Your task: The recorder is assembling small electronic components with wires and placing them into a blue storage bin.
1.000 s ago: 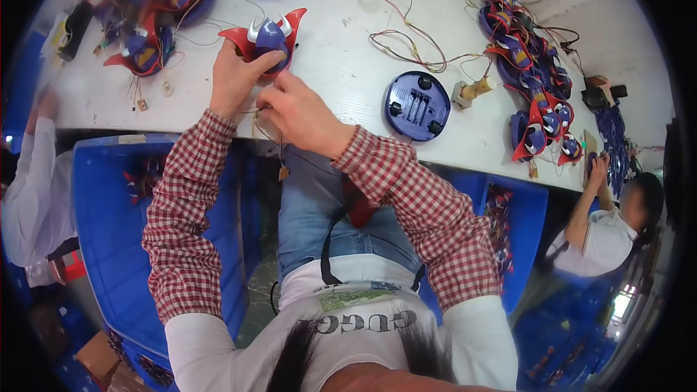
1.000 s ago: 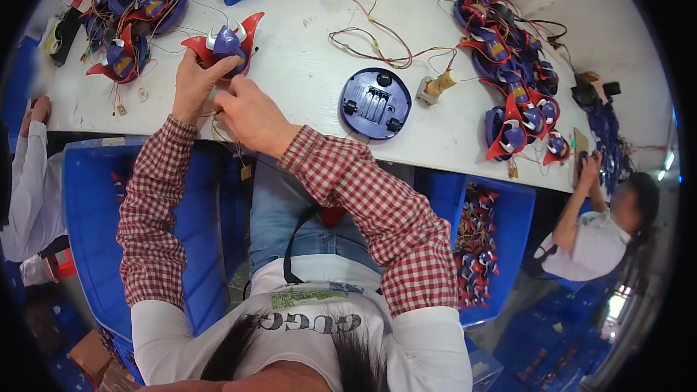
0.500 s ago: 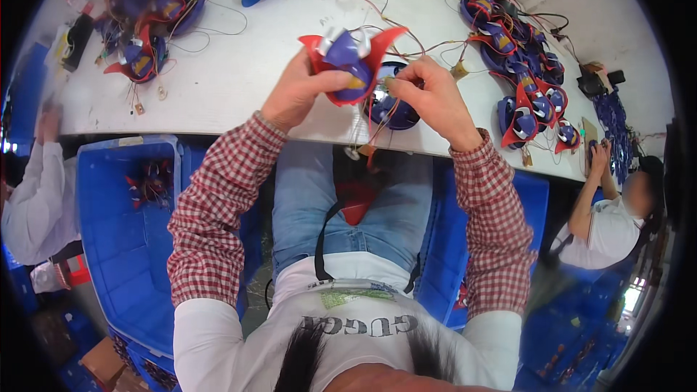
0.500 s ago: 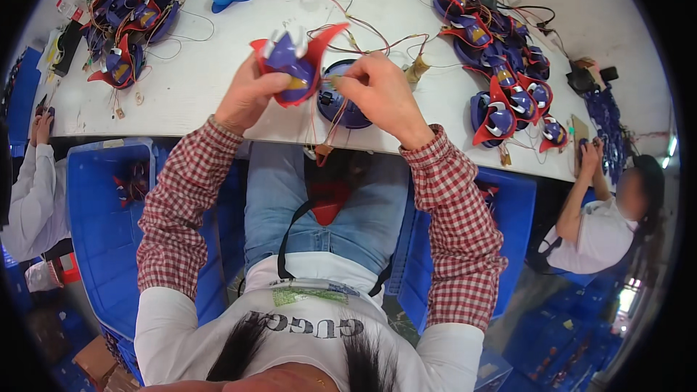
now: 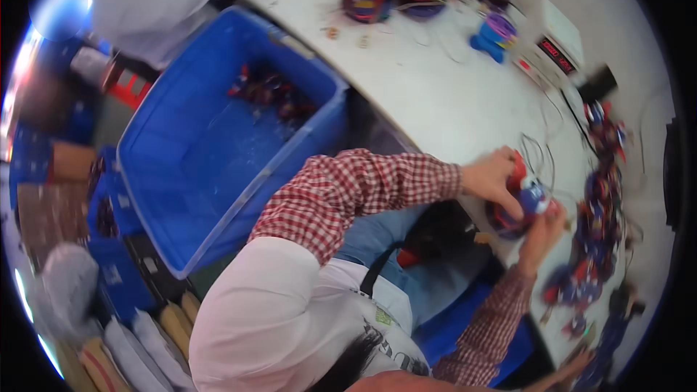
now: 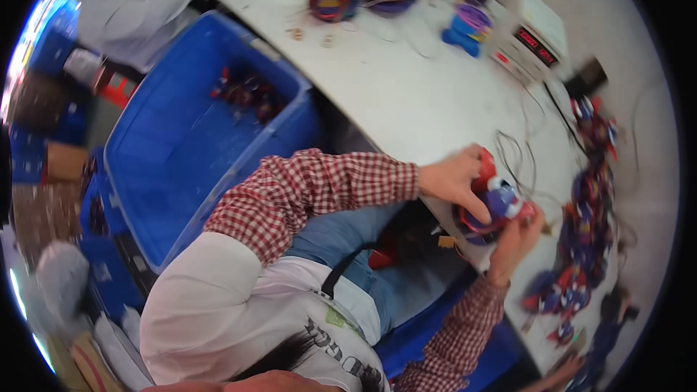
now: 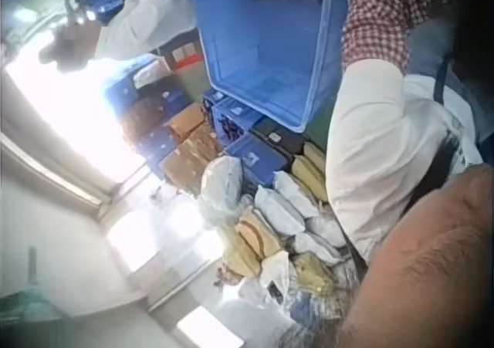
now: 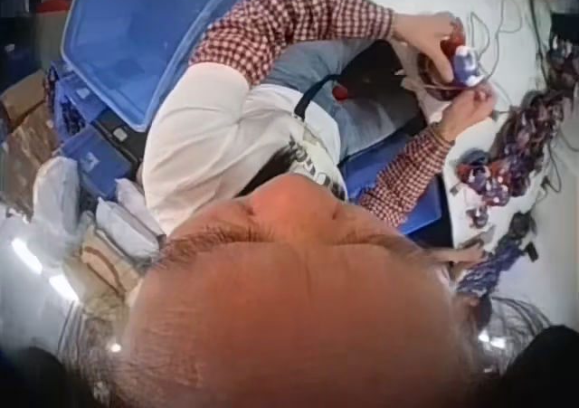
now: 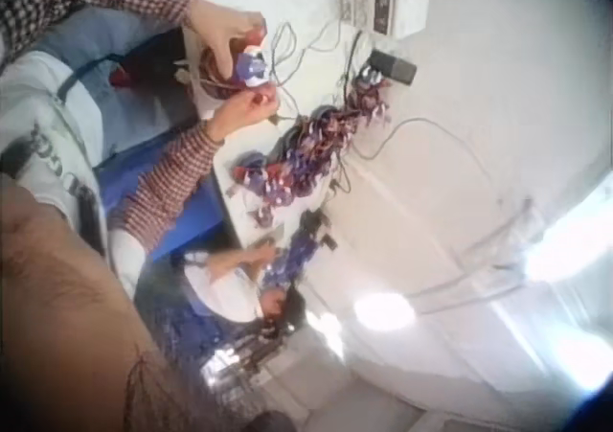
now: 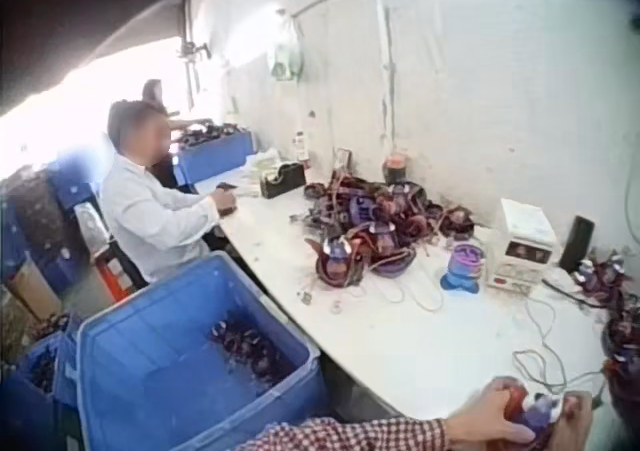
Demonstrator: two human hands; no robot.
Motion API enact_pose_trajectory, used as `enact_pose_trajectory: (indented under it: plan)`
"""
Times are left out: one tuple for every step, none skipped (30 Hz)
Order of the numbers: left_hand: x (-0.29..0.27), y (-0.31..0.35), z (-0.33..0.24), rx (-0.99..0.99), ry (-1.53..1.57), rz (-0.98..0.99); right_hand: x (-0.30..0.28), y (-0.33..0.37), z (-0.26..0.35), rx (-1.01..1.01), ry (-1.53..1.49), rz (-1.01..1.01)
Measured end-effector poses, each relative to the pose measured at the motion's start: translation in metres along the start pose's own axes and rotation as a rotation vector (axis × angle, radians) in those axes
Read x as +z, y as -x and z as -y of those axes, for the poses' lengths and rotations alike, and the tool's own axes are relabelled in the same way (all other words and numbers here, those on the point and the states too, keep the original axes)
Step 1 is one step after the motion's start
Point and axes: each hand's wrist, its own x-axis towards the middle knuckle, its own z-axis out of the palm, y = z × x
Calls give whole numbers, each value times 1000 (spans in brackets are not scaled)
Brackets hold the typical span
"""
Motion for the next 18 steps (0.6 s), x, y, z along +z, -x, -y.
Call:
enact_pose_trajectory:
  plan:
    - [-18, 5, -28, -241, 185, 74, 6, 1, 31, 15, 13, -17]
    - [-33, 12, -41, -255, 176, 37, 15, -1, 57, -1, 3, 19]
    - [-48, 21, -52, -267, 576, 6, 26, -3, 81, -41, -41, 35]
    - [-64, 31, -63, -259, 980, -27, 40, -5, 105, -77, -81, 51]
    - [-90, 39, -77, -288, 978, -50, 50, -8, 128, -81, -170, 136]
    - [-116, 49, -86, -253, 943, -87, 65, -10, 148, -81, -254, 216]
    - [-146, 63, -95, -259, 840, -146, 84, -7, 167, -77, -244, 219]
    - [-176, 80, -100, -267, 738, -204, 106, -4, 185, -114, -392, 288]
    - [-202, 101, -102, -272, 747, -358, 127, 1, 203, -158, -544, 372]
    - [-233, 122, -107, -309, 677, -452, 142, 5, 215, -166, -553, 454]
    - [-259, 146, -107, -246, 622, -513, 155, 8, 223, -173, -572, 549]
    - [-286, 172, -103, -231, 528, -593, 165, 10, 222, -170, -575, 570]
    - [-308, 198, -94, -217, 435, -669, 176, 14, 218, -110, -518, 671]
    - [-326, 231, -75, -210, 412, -771, 190, 19, 215, -63, -460, 778]
    - [-345, 259, -62, -343, 389, -788, 197, 22, 212, -57, -400, 805]
    - [-358, 284, -50, -478, 362, -800, 200, 26, 207, -52, -344, 829]
    - [-361, 308, -32, -545, 350, -867, 204, 29, 201, -56, -347, 848]
    - [-361, 330, -15, -628, 363, -907, 206, 31, 195, -31, -302, 858]
